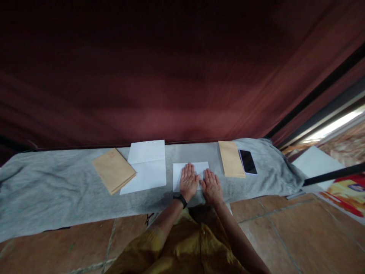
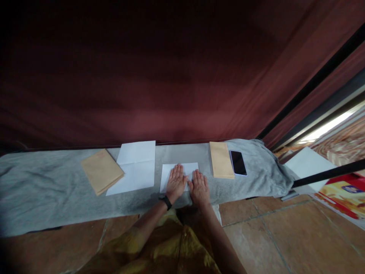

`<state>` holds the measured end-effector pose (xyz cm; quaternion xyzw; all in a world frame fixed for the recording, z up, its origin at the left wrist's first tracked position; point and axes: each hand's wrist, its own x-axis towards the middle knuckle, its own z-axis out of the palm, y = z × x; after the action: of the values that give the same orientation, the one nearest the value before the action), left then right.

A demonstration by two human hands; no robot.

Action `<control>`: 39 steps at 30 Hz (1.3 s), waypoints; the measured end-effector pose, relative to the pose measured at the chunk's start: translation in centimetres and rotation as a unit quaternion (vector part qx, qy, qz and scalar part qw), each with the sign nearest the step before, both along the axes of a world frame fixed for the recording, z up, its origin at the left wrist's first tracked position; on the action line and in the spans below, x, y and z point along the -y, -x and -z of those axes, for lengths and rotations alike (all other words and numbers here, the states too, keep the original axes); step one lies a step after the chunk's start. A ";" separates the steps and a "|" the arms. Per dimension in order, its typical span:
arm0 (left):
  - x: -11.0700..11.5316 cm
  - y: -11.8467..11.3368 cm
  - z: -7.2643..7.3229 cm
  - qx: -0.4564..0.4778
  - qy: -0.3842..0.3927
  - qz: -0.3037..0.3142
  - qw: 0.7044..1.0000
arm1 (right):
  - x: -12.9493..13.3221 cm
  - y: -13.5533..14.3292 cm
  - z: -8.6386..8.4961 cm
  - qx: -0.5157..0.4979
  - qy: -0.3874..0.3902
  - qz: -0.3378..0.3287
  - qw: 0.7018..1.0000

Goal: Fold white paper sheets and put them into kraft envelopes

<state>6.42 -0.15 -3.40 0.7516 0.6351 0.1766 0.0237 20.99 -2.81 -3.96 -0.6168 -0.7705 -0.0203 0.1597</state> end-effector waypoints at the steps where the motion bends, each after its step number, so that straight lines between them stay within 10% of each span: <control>1: -0.2 0.5 0.0 -0.004 -0.001 -0.005 1.000 | 0.0 0.0 0.1 -0.001 -0.003 0.000 1.000; 15: 0.4 4.2 -0.4 -0.052 -0.001 -0.062 0.997 | -1.5 2.8 -1.0 -0.022 0.026 0.046 0.998; 23: 0.5 4.2 -0.7 -0.073 0.020 -0.061 0.995 | -4.4 7.2 -1.3 -0.028 0.021 -0.091 0.995; 39: 0.4 4.2 -0.6 -0.037 -0.001 -0.068 0.997 | -5.2 2.0 0.9 0.000 -0.042 -0.018 0.999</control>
<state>2.21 -0.57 -2.79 0.7124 0.6854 0.1503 -0.0124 18.95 2.36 -4.83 -0.5959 -0.7798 -0.0496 0.1854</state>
